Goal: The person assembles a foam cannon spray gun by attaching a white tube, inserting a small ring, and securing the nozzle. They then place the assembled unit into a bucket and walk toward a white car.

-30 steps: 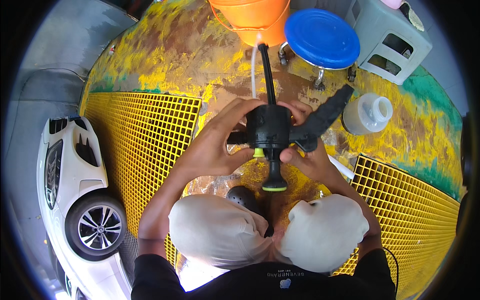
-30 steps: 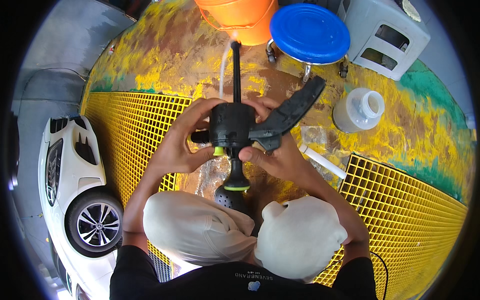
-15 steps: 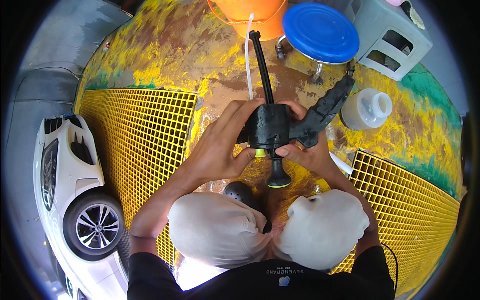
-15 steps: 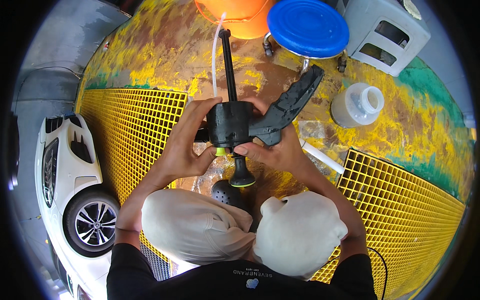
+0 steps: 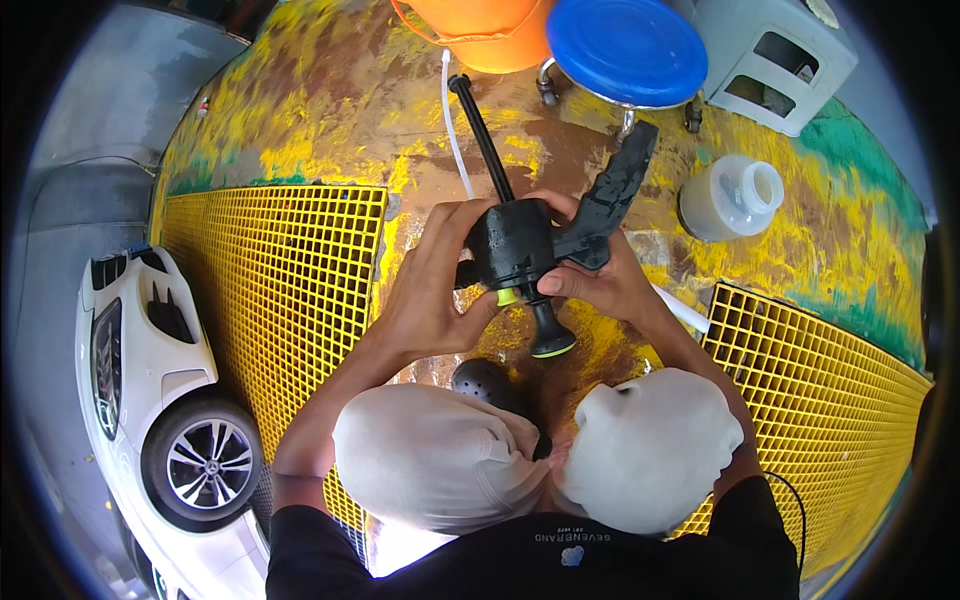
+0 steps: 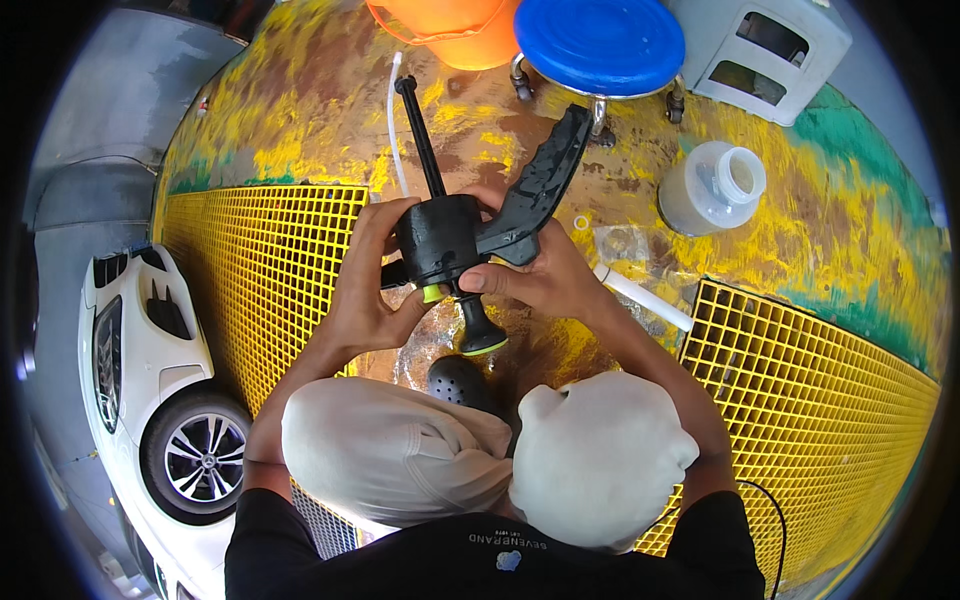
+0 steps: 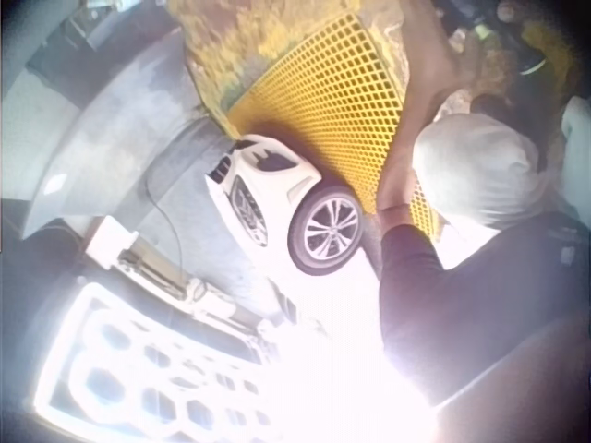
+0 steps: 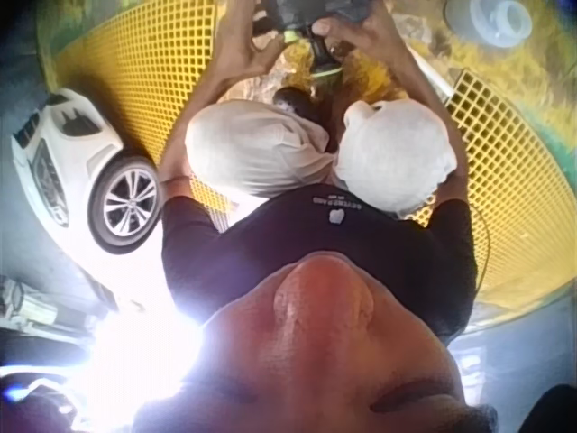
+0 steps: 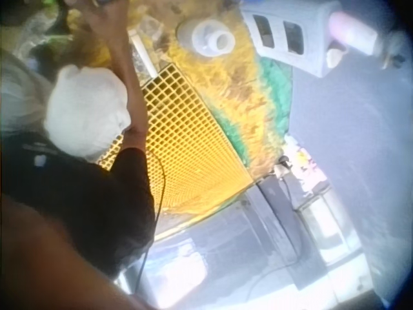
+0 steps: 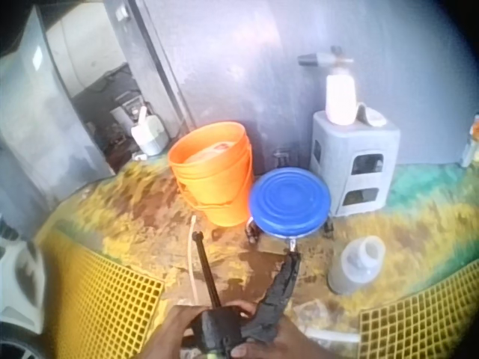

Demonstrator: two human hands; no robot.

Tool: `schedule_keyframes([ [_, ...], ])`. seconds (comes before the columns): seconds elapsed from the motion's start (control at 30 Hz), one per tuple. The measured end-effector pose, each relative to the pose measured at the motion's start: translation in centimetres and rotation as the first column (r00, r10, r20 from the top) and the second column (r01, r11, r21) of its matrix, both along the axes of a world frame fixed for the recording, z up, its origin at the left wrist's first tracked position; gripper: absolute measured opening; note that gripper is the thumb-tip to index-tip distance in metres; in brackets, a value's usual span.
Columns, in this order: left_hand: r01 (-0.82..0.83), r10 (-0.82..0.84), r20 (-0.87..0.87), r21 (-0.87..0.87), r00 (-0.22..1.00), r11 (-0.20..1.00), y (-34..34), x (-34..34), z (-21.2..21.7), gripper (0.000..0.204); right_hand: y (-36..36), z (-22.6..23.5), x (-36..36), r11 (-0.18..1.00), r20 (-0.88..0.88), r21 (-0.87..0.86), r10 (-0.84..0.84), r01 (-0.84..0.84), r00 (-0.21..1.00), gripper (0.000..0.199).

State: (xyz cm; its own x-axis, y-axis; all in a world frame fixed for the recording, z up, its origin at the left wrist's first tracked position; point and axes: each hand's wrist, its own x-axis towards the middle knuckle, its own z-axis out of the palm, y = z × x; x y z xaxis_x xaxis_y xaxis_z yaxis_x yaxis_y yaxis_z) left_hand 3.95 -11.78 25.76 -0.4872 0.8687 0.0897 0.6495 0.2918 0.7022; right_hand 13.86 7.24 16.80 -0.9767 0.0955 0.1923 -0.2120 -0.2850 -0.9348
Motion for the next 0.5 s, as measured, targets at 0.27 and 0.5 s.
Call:
schedule_keyframes([
  [0.27, 0.105, -0.103, -0.033, 0.046, 0.994, 0.993, 0.8, -0.7, -0.6, 0.080, 1.3, 0.6, 0.2, 0.990, 0.031, -0.080, 0.120, -0.117, 0.992, 0.098],
  [0.5, 0.167, -0.160, -0.151, 0.032, 0.975, 0.985, 0.6, -1.1, -1.2, 0.079, 3.3, -2.0, 3.2, 0.974, 0.144, -0.199, 0.142, -0.112, 0.979, 0.091],
])
